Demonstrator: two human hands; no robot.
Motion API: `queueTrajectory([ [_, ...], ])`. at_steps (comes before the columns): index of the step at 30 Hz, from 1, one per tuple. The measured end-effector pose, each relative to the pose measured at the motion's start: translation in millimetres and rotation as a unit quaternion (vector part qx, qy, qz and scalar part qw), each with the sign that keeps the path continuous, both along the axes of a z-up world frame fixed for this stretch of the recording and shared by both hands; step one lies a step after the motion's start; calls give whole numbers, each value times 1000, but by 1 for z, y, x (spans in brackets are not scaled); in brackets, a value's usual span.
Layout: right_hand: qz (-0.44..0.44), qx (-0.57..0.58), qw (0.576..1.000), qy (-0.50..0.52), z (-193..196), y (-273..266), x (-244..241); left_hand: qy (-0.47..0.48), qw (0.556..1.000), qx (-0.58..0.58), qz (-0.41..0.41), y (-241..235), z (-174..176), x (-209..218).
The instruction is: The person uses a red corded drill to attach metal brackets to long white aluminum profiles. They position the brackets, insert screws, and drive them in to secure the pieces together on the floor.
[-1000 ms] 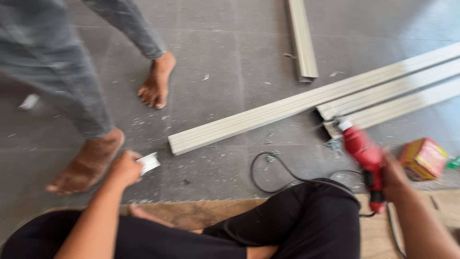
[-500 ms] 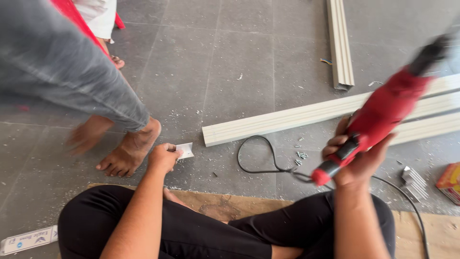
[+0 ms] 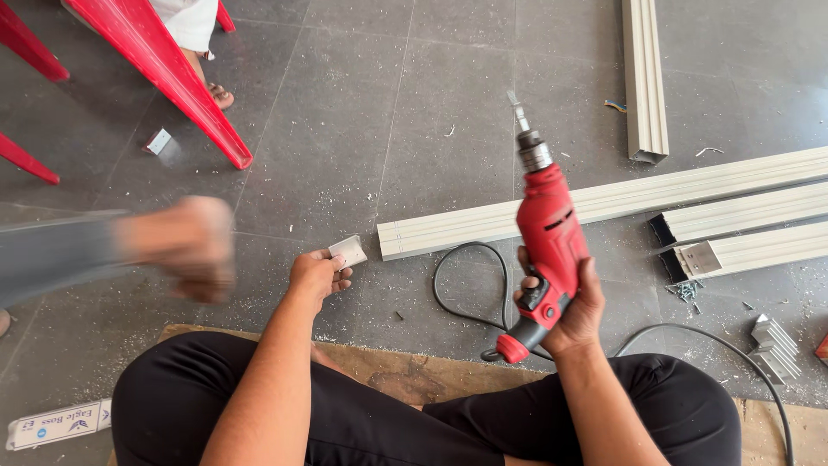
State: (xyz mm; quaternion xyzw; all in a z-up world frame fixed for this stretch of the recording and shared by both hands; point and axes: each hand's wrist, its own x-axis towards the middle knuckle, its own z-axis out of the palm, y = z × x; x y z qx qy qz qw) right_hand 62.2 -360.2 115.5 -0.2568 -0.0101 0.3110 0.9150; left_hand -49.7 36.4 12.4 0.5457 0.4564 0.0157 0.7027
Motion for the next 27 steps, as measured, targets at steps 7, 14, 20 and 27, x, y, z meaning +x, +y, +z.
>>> queueTrajectory([
  [7,32,-53,998,30,-4,21,1,29,997,64,-15,0,-17,7],
  [14,38,-83,995,28,1,26,-1,163,926,337,-57,-8,7,-5],
  [20,39,-90,995,24,3,27,-2,198,868,448,-80,-23,39,-4],
  [27,39,-115,992,34,1,31,-4,229,841,467,-153,-35,50,3],
])
